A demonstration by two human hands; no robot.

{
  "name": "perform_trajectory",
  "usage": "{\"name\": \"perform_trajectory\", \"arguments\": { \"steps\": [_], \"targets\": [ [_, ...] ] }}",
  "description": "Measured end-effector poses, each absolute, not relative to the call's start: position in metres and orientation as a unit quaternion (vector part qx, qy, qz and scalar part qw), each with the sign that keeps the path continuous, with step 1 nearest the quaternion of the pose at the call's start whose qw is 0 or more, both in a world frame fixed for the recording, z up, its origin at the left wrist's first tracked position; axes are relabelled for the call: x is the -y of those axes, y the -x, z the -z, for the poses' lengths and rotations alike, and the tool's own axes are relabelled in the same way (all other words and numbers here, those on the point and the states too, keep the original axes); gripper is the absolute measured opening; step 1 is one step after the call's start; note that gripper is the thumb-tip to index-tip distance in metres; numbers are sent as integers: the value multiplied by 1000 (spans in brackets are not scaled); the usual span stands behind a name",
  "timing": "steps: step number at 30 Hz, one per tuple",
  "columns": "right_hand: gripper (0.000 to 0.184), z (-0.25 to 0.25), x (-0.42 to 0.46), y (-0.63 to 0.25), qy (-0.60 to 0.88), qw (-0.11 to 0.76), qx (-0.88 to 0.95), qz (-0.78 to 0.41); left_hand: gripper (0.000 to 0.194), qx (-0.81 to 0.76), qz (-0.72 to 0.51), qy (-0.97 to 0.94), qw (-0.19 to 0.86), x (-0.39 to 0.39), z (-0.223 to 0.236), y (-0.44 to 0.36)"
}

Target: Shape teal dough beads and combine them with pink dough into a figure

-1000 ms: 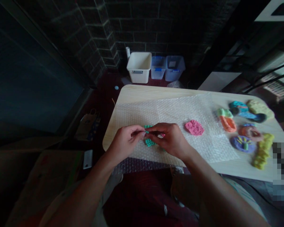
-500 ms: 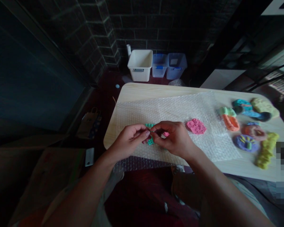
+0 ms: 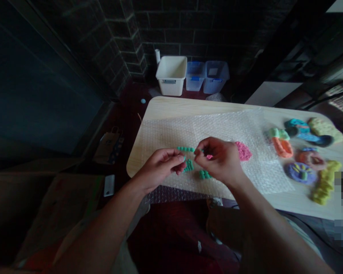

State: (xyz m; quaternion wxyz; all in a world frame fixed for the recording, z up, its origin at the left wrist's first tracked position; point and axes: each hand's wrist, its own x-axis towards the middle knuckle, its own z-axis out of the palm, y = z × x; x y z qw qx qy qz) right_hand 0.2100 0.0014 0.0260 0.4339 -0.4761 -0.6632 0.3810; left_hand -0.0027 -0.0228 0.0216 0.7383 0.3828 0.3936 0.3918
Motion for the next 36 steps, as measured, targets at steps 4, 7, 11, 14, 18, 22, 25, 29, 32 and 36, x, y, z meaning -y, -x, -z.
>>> {"name": "perform_trajectory", "arguments": {
  "steps": [4,7,11,14,18,22,25,29,32,36],
  "targets": [
    [16,-27,-18,-231,474,585,481,-449,17,-365,-445,-321,753,20,-28,5],
    [19,-32,-19,-230,446,566,443,-533,17,-349,-465,-272,767,18,-29,8],
    [28,-36,-8,-213,422,515,434,-607,28,-349,-469,-254,770,18,-27,9],
    [34,-39,-2,-205,427,482,453,-616,29,-362,-472,-275,755,18,-25,9],
    [28,-41,0,-204,444,455,484,-602,26,-365,-484,-306,734,18,-25,8],
    [28,-38,-2,-205,460,448,481,-597,27,-368,-497,-315,720,16,-24,8],
    [29,-35,-4,-206,455,461,458,-609,25,-399,-515,-339,678,11,-20,13],
    [29,-29,-8,-211,437,487,450,-608,23,-525,-479,-485,510,3,-8,30],
    [25,-26,-11,-216,461,498,461,-572,21,-582,-397,-583,405,0,2,40],
    [22,-27,-13,-222,484,506,437,-564,25,-598,-316,-656,333,3,10,40]
  ]
}}
